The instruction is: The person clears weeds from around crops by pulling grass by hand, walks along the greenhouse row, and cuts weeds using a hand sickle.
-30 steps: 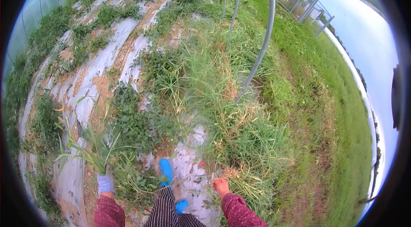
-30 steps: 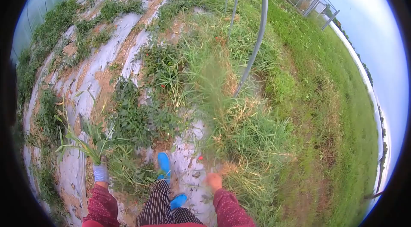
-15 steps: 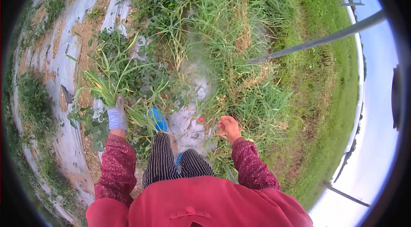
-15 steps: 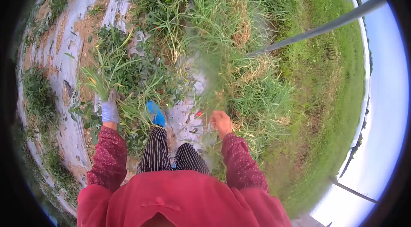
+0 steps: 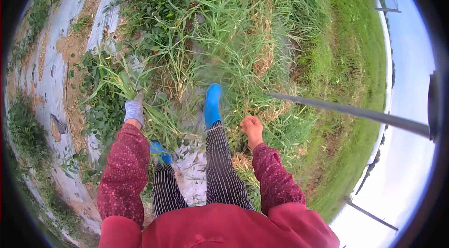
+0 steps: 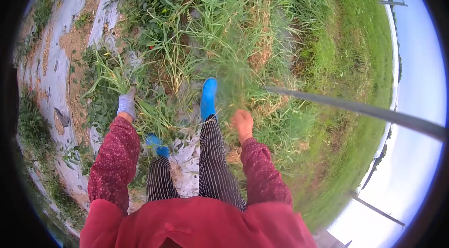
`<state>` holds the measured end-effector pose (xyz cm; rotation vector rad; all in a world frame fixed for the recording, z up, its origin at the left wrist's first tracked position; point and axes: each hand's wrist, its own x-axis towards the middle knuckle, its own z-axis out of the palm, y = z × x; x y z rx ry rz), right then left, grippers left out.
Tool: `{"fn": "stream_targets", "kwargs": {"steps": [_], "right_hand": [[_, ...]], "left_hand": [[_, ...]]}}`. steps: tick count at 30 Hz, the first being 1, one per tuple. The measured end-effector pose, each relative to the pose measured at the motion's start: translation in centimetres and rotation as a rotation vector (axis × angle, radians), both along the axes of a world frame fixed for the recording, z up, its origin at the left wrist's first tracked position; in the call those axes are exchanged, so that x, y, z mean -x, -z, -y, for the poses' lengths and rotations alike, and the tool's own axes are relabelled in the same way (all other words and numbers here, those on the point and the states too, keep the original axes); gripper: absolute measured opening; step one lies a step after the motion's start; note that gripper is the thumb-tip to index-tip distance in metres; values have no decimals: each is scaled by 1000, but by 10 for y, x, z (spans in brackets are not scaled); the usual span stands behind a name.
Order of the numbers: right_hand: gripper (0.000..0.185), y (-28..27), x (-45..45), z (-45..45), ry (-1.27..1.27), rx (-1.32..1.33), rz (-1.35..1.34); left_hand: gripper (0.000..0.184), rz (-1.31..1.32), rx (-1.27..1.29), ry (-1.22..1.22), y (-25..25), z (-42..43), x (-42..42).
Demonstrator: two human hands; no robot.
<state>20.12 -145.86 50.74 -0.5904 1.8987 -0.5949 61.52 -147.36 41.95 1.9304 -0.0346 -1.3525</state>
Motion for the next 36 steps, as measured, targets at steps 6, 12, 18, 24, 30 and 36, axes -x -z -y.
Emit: {"fn": "stream_targets", "kwargs": {"steps": [6, 12, 18, 24, 30, 36], "right_hand": [[75, 119, -25, 212, -514, 242, -366], [103, 191, -41, 337, -738, 236, -509], [107, 235, -48, 343, -568, 240, 210], [93, 227, -40, 353, -607, 66, 45], [37, 226, 43, 395, -356, 101, -49], [30, 119, 237, 406, -194, 111, -707]], "left_hand": [[43, 48, -65, 95, 147, 53, 34], [41, 203, -92, 102, 267, 124, 105], [42, -84, 56, 178, 265, 224, 194], [35, -57, 300, 357, 232, 288, 315], [31, -195, 316, 1150, 115, 319, 329], [37, 149, 931, 912, 57, 273, 342]]}}
